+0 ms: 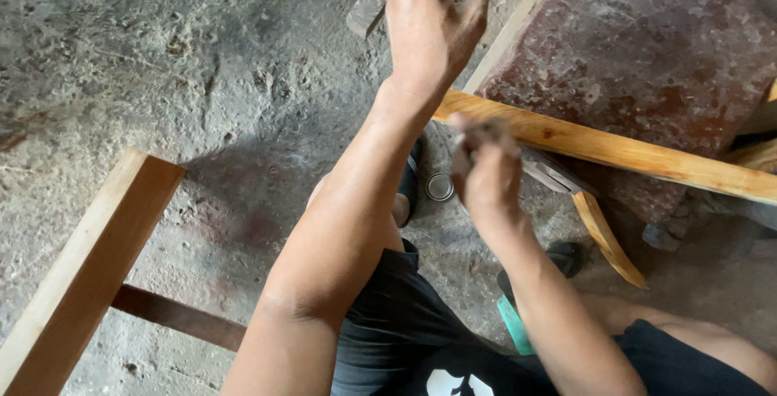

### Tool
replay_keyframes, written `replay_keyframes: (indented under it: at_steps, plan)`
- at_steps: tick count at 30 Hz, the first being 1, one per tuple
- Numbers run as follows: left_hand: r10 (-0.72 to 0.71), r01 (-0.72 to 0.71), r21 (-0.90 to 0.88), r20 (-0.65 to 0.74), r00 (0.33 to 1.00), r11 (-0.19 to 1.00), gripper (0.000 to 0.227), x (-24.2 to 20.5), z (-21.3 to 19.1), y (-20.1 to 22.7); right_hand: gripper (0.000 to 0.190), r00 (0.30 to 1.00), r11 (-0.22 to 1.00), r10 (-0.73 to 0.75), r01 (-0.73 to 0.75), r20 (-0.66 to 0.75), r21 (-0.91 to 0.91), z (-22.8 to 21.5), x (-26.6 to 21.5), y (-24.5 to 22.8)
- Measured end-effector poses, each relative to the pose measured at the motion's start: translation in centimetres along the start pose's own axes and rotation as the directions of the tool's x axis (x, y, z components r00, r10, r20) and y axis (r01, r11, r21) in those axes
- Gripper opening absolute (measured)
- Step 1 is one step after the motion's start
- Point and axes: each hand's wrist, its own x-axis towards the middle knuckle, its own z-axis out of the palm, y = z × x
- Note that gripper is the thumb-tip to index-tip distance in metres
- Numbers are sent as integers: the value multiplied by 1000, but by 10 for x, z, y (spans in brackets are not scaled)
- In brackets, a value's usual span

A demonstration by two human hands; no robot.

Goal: The person applies a dark liquid finish to a long wooden plank using a small brush. They repeatedly dip the brush into a can and stroke the wood, turning the plank to cover different sides and edges.

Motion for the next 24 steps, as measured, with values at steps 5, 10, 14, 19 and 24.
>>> replay_keyframes:
  at_steps: [5,10,14,19,24]
  plan:
    - [10,-10,-9,-13,1000,1000,22,0,2,0,33,998,1000,-2,1,-62,-12,-21,-3,9]
    - [56,-56,-5,27,998,998,22,-1,6,-2,31,996,984,71,-80,-60,-162,-23,-1,15]
    - [30,-30,-13,60,998,999,24,-2,6,7,32,997,995,68,-72,-47,-76,-16,-4,13]
    - [284,-223,-202,364,887,954,43,-10,8,30,31,987,992,94,-104,-131,-67,-58,-27,29]
    - [435,-289,-359,444,783,887,43,-31,27,54,35,974,964,153,-185,-170,-191,-96,-48,53]
